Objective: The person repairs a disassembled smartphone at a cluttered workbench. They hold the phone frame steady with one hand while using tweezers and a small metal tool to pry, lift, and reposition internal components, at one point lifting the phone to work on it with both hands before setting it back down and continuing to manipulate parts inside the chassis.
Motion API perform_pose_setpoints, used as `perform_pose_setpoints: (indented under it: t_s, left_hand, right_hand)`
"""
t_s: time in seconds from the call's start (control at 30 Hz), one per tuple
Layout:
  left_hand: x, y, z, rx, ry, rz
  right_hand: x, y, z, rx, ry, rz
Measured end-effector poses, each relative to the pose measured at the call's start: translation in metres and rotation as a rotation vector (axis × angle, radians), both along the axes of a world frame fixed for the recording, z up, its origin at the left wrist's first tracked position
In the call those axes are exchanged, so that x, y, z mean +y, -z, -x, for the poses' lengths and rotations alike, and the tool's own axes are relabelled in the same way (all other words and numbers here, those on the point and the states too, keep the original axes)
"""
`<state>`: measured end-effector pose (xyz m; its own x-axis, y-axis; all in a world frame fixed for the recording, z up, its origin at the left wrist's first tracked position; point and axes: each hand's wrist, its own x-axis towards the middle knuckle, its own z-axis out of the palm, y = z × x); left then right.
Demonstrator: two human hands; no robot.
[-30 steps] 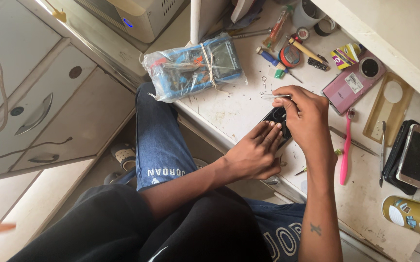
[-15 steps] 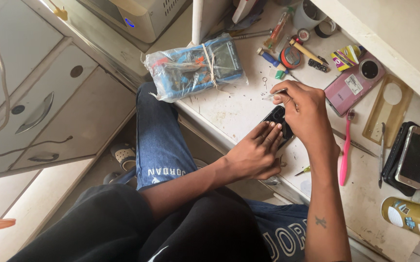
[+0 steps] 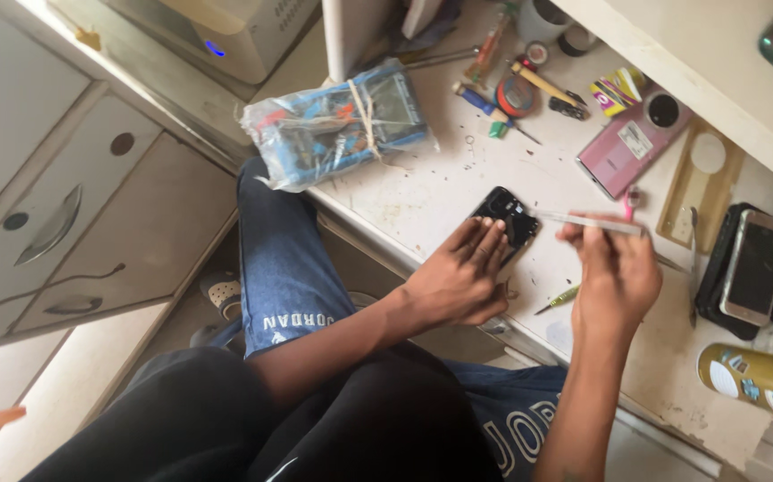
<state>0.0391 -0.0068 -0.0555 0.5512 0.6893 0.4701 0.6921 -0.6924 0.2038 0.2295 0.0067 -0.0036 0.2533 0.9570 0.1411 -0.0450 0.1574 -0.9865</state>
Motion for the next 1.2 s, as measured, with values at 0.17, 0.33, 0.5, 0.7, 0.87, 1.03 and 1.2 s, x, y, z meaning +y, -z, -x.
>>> perform_pose_setpoints:
  t_s: [0.17, 0.33, 0.5, 0.7, 0.87, 1.03, 1.2]
  left_hand:
    - [0.003, 0.000, 0.003, -0.025, 0.040, 0.041]
    - [0.003, -0.002, 0.004, 0.002, 0.029, 0.025]
    - [0.004, -0.003, 0.005, 0.016, 0.027, 0.020]
    - [0.004, -0.004, 0.006, 0.064, 0.023, 0.010]
    - [0.005, -0.006, 0.006, 0.049, 0.024, 0.012]
    - [0.004, -0.007, 0.008, 0.056, 0.036, 0.009]
    - [0.006, -0.007, 0.008, 0.035, 0.045, 0.019]
  right_hand:
    - [-0.045, 0.017, -0.001, 0.019, 0.187, 0.019]
    - [-0.058, 0.026, 0.005, 0.066, 0.254, 0.075]
    - [-0.057, 0.031, 0.014, 0.117, 0.255, 0.077]
    - [-0.056, 0.036, 0.019, 0.156, 0.266, 0.091]
    - [-0.055, 0.037, 0.019, 0.163, 0.267, 0.096]
    - [-0.057, 0.036, 0.020, 0.153, 0.268, 0.099]
    - [-0.055, 0.030, 0.020, 0.104, 0.247, 0.101]
